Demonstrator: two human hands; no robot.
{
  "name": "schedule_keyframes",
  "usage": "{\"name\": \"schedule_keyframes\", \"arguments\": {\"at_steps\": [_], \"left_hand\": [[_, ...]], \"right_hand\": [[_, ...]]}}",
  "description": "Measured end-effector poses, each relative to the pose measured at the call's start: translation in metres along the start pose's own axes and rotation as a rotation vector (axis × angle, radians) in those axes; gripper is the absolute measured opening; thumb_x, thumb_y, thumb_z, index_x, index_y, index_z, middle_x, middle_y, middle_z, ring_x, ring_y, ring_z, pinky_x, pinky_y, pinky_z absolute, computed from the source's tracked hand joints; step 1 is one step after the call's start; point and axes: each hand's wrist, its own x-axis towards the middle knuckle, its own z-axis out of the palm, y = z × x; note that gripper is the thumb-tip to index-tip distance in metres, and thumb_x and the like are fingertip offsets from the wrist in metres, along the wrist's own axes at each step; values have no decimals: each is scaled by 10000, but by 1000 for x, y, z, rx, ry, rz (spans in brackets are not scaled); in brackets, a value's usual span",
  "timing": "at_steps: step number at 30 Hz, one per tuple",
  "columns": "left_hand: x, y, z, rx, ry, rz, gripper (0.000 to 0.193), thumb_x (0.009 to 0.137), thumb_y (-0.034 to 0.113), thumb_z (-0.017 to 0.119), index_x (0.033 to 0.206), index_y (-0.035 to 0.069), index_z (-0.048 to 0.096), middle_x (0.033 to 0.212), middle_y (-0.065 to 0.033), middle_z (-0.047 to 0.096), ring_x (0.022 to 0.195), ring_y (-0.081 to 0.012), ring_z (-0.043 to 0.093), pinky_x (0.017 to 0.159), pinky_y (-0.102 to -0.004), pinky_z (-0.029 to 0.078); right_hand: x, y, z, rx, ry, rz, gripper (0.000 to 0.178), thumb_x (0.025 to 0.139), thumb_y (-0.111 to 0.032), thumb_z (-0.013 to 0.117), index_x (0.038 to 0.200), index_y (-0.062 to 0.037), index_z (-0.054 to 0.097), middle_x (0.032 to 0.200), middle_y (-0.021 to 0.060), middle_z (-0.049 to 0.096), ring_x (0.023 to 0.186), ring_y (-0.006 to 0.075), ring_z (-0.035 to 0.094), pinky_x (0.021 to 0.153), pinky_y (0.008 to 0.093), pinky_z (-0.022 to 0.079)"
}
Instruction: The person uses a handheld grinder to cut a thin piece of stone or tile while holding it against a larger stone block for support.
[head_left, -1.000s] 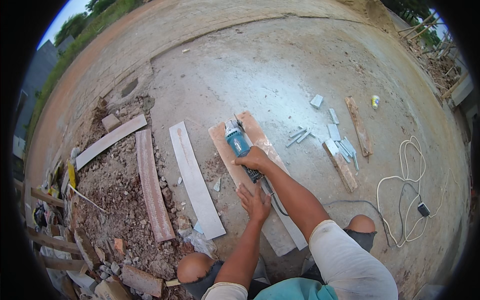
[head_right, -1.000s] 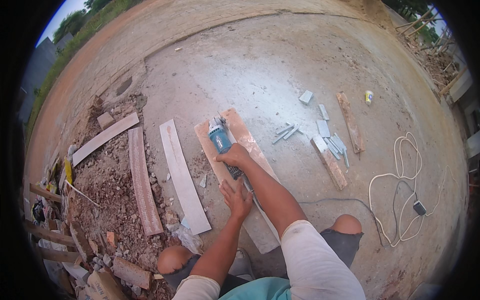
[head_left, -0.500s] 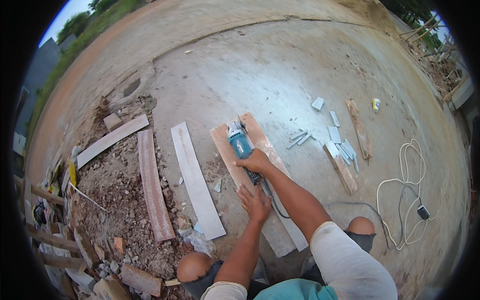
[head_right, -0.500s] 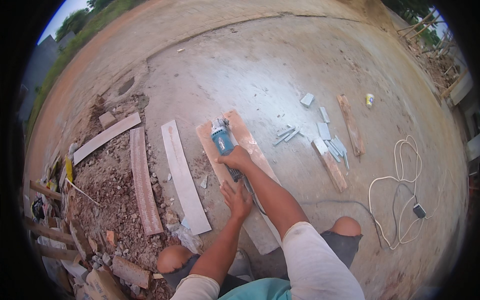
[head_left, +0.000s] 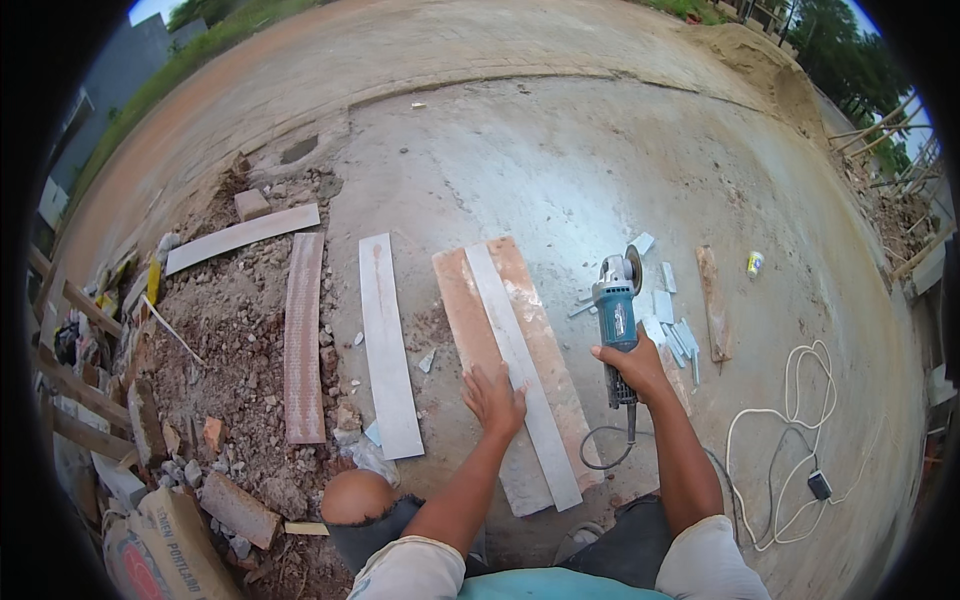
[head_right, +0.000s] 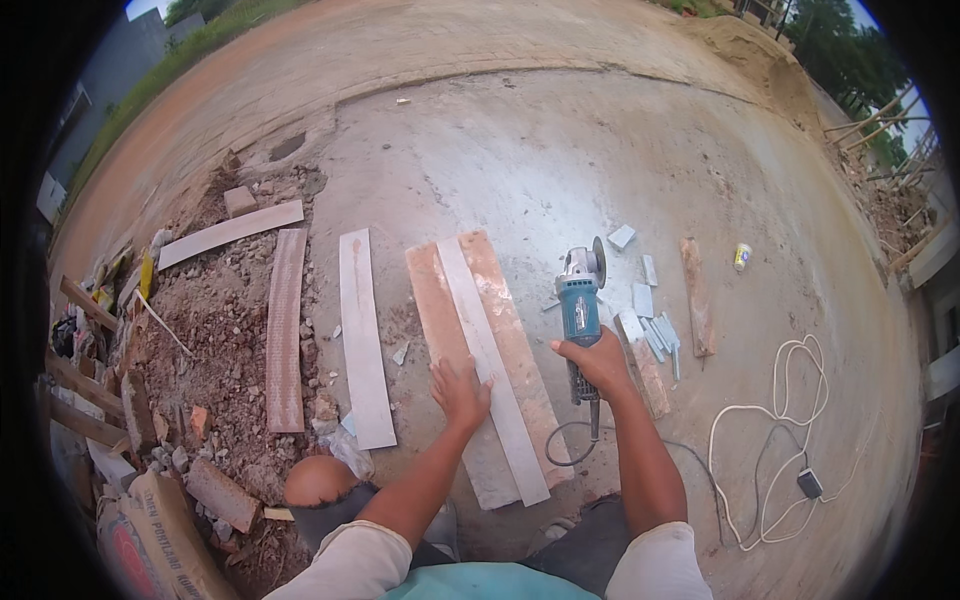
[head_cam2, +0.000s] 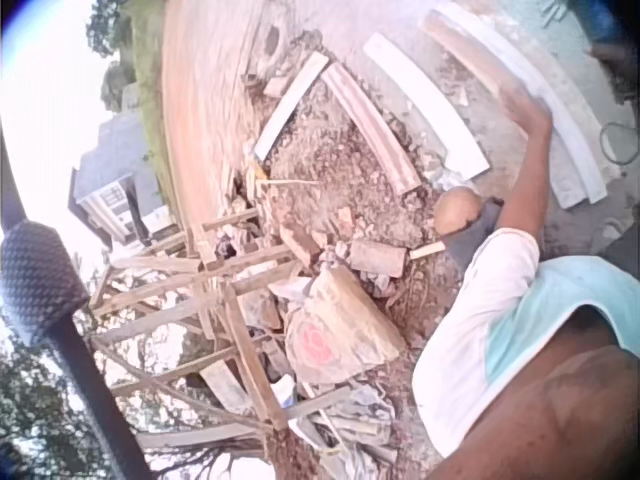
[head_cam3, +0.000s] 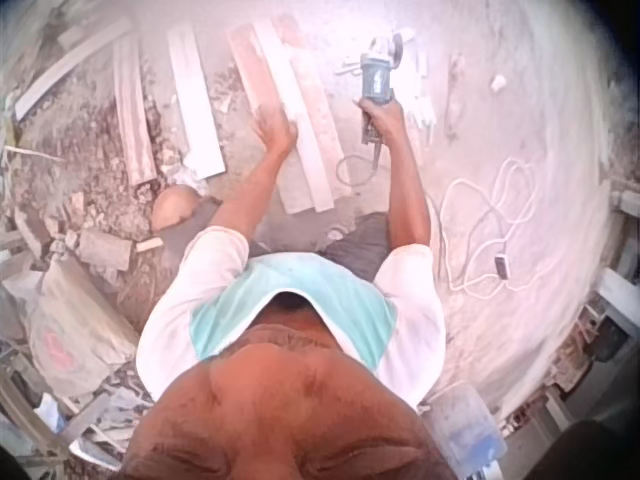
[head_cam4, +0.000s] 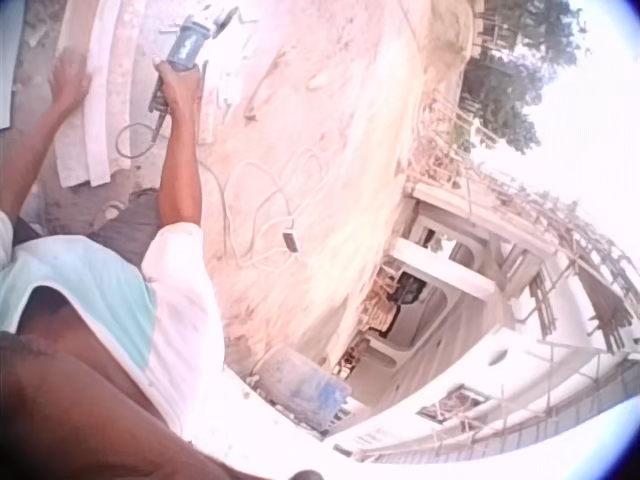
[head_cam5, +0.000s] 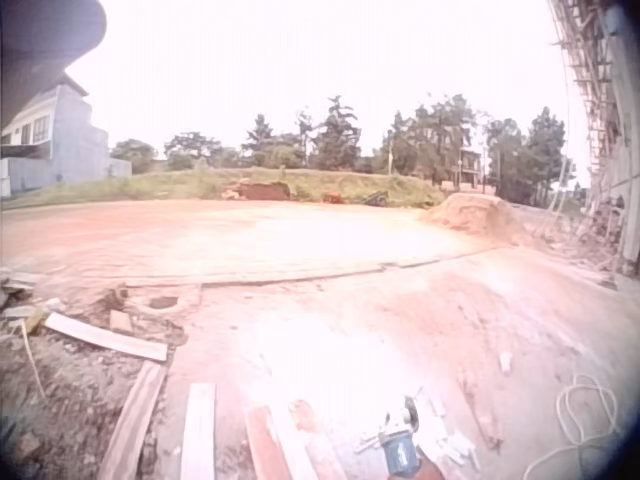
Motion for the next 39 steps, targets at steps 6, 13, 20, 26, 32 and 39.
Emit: {"name": "schedule_keyframes", "arguments": {"at_steps": [6,13,20,26,32,39], "left_hand": [[-13,57,6,-62,56,-200,883,731,286,807,1424,19,330,1311,-220,419,1229,-378,415,1049,-483,312],[-5,66,28,-105,168,-404,917,699,225,801,1414,-33,286,1267,-213,433,1177,-366,439,1042,-430,339],[-6,70,53,-169,317,-363,826,648,224,790,1313,-44,380,1236,-216,458,1181,-379,422,1048,-442,330],[6,94,80,-182,356,-304,760,642,219,790,1257,-36,422,1221,-208,467,1157,-376,432,1030,-448,337],[17,111,90,-188,282,-377,735,670,198,796,1263,-22,422,1218,-195,465,1158,-367,438,1019,-456,341],[14,110,74,-90,223,-336,652,747,282,800,1210,-13,448,1208,-190,463,1143,-367,443,1006,-457,342]], "right_hand": [[-36,36,-63,135,83,14,454,683,-271,836,984,-11,619,859,74,643,735,153,605,677,302,480],[-67,62,-113,231,152,-28,423,700,-267,829,968,-2,637,867,57,647,743,132,588,674,295,469],[-81,76,-144,310,203,-45,417,722,-255,814,999,1,635,877,42,644,741,121,578,674,282,465],[-84,95,-156,324,208,-62,387,741,-239,799,998,-7,626,859,33,632,729,116,573,667,277,465],[-83,98,-162,337,226,-35,376,742,-238,798,988,-14,622,851,25,625,721,118,577,667,280,469],[-71,95,-157,320,203,-53,392,776,-252,765,1033,2,612,834,45,619,676,125,576,622,280,479]]}}
